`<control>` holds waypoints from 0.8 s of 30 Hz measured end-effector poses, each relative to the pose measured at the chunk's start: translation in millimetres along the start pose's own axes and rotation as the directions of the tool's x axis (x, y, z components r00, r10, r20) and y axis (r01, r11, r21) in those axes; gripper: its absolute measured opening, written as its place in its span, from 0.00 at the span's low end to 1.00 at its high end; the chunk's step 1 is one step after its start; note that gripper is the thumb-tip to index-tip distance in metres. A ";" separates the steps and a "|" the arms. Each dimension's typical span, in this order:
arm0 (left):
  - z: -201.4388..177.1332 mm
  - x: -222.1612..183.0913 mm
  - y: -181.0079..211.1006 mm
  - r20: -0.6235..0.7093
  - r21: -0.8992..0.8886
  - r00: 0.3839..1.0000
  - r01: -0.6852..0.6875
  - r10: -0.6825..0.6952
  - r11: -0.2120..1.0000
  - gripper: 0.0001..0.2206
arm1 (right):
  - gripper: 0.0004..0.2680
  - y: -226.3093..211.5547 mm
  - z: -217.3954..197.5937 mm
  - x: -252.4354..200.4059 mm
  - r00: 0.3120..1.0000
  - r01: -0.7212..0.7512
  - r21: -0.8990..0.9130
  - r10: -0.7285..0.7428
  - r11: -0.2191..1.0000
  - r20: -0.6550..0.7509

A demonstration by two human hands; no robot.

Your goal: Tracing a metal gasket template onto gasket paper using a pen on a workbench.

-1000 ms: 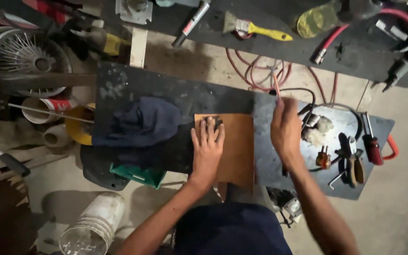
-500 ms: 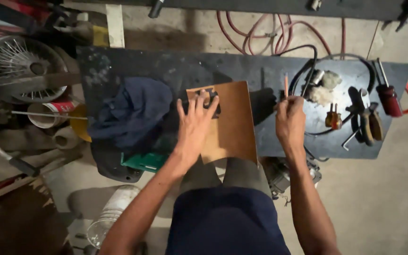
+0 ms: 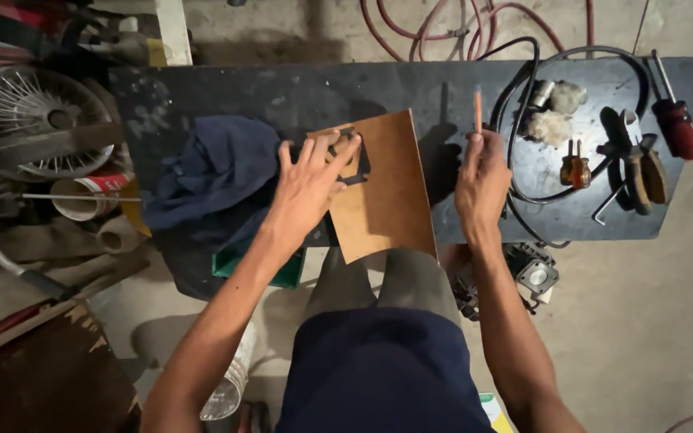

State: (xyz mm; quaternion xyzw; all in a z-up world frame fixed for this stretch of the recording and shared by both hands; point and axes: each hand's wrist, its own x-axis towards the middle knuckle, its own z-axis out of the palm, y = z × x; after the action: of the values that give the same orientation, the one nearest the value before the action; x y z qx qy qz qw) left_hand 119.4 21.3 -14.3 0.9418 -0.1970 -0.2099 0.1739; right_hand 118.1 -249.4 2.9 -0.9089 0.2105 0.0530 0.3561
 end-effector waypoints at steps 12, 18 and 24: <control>4.9 -39.7 8.4 -0.349 -0.388 0.924 0.008 -0.155 0.921 0.47 | 0.08 -19.5 -56.0 -35.1 0.938 0.263 0.031 -0.248 0.964 -0.240; 42.8 -52.1 14.8 -0.439 -0.373 0.838 0.157 -0.323 0.914 0.37 | 0.11 -106.1 17.8 -85.5 0.966 -0.026 0.404 -0.082 0.914 0.246; 65.9 -57.1 2.1 -0.481 -0.396 0.810 0.142 -0.337 0.907 0.39 | 0.15 -76.4 76.1 -71.0 0.994 0.069 0.191 -0.084 0.979 0.069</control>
State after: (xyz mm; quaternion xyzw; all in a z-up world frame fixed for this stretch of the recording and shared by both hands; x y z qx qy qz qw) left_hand 40.6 28.7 -50.9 0.9349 0.0215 0.0115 0.3542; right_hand 90.0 -123.7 11.8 -0.8759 0.1656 0.0539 0.4499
